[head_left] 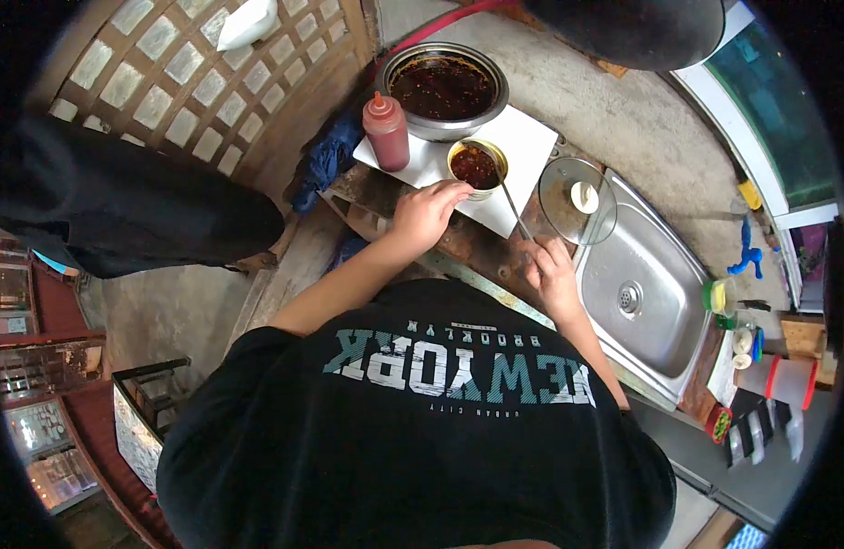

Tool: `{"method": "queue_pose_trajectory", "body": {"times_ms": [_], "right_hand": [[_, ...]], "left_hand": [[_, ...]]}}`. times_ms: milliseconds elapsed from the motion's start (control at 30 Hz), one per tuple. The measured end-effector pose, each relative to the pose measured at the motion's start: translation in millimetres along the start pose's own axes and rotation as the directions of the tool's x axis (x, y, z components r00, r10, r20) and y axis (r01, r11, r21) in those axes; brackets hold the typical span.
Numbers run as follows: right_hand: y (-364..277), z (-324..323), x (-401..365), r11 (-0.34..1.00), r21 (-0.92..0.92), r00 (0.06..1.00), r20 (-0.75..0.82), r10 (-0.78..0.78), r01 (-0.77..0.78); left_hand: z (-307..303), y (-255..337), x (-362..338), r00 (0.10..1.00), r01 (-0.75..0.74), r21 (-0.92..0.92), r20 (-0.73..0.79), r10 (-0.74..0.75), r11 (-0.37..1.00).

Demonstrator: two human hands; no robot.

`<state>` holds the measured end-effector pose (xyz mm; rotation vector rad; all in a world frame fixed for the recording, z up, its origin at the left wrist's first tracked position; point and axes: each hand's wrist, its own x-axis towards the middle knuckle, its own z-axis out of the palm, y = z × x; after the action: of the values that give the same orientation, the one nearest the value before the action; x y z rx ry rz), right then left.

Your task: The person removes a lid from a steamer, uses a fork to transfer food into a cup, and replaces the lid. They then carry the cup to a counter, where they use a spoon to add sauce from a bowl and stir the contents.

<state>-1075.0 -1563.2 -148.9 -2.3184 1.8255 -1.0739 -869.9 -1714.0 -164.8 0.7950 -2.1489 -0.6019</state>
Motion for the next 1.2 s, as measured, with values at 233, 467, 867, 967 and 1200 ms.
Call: {"method": "queue_pose_trajectory", "body": {"times_ms": [233, 467, 867, 967, 1200], "right_hand": [[2, 20, -15, 0.999, 0.052, 0.998, -0.067, -0.005, 0.009], [2, 22, -16, 0.998, 0.059, 0.998, -0.067, -0.002, 0.006], [-2, 8, -10, 0.827, 0.448, 0.879, -0.16, 0.448, -0.34], [5, 4, -2, 0.516, 0.771, 0.72, -0.11, 0.685, -0.373], [17, -18, 42, 0.259, 0.962, 0.678, -0.133, 0.723, -0.088]], "left_hand": [[0, -3, -1, 1.0, -0.007, 0.031, 0.01, 0.007, 0.999], [-1, -3, -1, 1.0, 0.002, 0.026, 0.017, -0.002, 1.0], [-3, -3, 1, 1.0, 0.013, 0.015, 0.024, -0.013, 1.0], [-1, -5, -1, 1.0, 0.002, 0.021, 0.023, -0.002, 1.0], [1, -12, -2, 0.996, -0.094, 0.055, -0.007, 0.094, 0.994]]}}
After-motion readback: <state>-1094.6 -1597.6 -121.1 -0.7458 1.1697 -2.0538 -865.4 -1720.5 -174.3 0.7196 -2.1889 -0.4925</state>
